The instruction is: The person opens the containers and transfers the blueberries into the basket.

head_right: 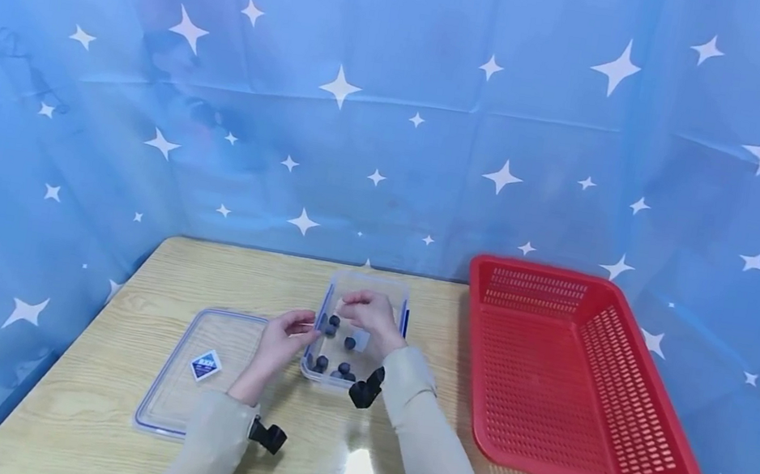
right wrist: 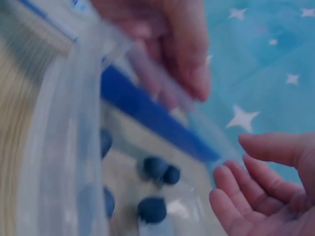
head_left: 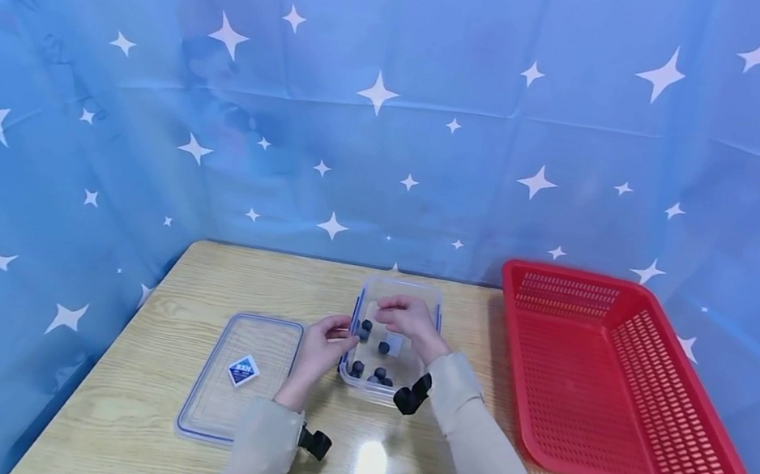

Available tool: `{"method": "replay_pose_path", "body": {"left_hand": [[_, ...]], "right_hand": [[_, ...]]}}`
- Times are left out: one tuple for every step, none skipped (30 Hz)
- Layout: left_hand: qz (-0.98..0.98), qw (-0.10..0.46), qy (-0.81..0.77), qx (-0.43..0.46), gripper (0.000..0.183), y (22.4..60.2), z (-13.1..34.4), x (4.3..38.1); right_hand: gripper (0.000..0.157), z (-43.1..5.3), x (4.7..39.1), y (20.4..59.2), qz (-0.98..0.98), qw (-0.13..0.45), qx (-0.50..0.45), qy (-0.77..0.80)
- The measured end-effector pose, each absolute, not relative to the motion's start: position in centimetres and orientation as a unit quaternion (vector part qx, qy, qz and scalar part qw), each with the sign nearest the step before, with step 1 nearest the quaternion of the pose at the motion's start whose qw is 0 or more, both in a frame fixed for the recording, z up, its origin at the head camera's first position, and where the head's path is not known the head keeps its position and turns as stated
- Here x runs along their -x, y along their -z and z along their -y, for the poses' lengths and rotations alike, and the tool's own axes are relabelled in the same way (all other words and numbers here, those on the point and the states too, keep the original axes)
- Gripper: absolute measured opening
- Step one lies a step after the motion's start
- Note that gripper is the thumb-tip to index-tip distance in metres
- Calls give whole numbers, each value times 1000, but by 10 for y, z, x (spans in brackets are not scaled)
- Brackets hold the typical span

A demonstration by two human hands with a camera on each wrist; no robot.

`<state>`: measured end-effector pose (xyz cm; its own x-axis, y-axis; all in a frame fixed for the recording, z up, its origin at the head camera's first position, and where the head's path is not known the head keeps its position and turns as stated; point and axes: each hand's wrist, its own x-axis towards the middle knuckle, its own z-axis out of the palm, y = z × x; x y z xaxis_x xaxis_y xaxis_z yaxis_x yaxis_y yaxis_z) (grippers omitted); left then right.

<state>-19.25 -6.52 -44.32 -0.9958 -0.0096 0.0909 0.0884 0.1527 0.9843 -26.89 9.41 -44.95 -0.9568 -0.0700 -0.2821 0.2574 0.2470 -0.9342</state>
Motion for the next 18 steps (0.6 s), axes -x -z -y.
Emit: {"method": "replay_pose_path", "body": {"left_hand": [[758, 38, 651, 24, 35, 449, 66, 195], [758, 35, 650, 20, 36, 454, 66, 198], [760, 33, 648, 15, 36, 459, 67, 202], [763, 31, 645, 11, 37, 466, 68, 205], [765, 30, 643, 6, 38, 472, 68, 209], [768, 29, 640, 3, 38, 478, 69, 212], [771, 29, 636, -1, 38, 483, 69, 214], [774, 27, 633, -3, 37, 483, 69, 215], [775, 28, 631, -4, 37, 484, 70, 215], [777, 30, 629, -2, 36, 485, 70, 216], [776, 31, 630, 0, 36, 486, 70, 215], [778, 33, 627, 2, 35, 486, 70, 216], [778, 33, 627, 2, 35, 487, 70, 215], [779, 34, 626, 3, 34, 487, 70, 215], [780, 34, 625, 2, 34, 488, 70, 215], [780, 34, 625, 1, 34, 488, 70, 215], [780, 31, 625, -3, 34, 488, 70, 215], [780, 29, 625, -7, 34, 488, 70, 215]], "right_hand": [[29, -94, 271, 451, -785, 138, -60, 601], [28, -94, 272, 453, -792, 142, -61, 591], [27, -94, 273, 454, -798, 146, -60, 581], [26, -95, 273, 456, -804, 151, -61, 572], [25, -95, 274, 458, -808, 155, -62, 565], [24, -95, 274, 459, -812, 158, -62, 559], [23, -96, 274, 460, -815, 159, -61, 553], [23, -96, 274, 461, -817, 162, -63, 549], [22, -96, 274, 461, -819, 164, -63, 547], [22, -96, 274, 462, -821, 165, -64, 542], [22, -97, 274, 463, -825, 166, -62, 537], [22, -97, 274, 464, -829, 167, -60, 531], [22, -97, 275, 464, -833, 169, -58, 524], [23, -97, 275, 464, -836, 172, -57, 519], [23, -97, 275, 465, -840, 173, -52, 512], [23, -97, 275, 465, -842, 175, -50, 508], [23, -97, 275, 466, -844, 179, -48, 503], [23, -97, 275, 466, -845, 181, -47, 501]]}}
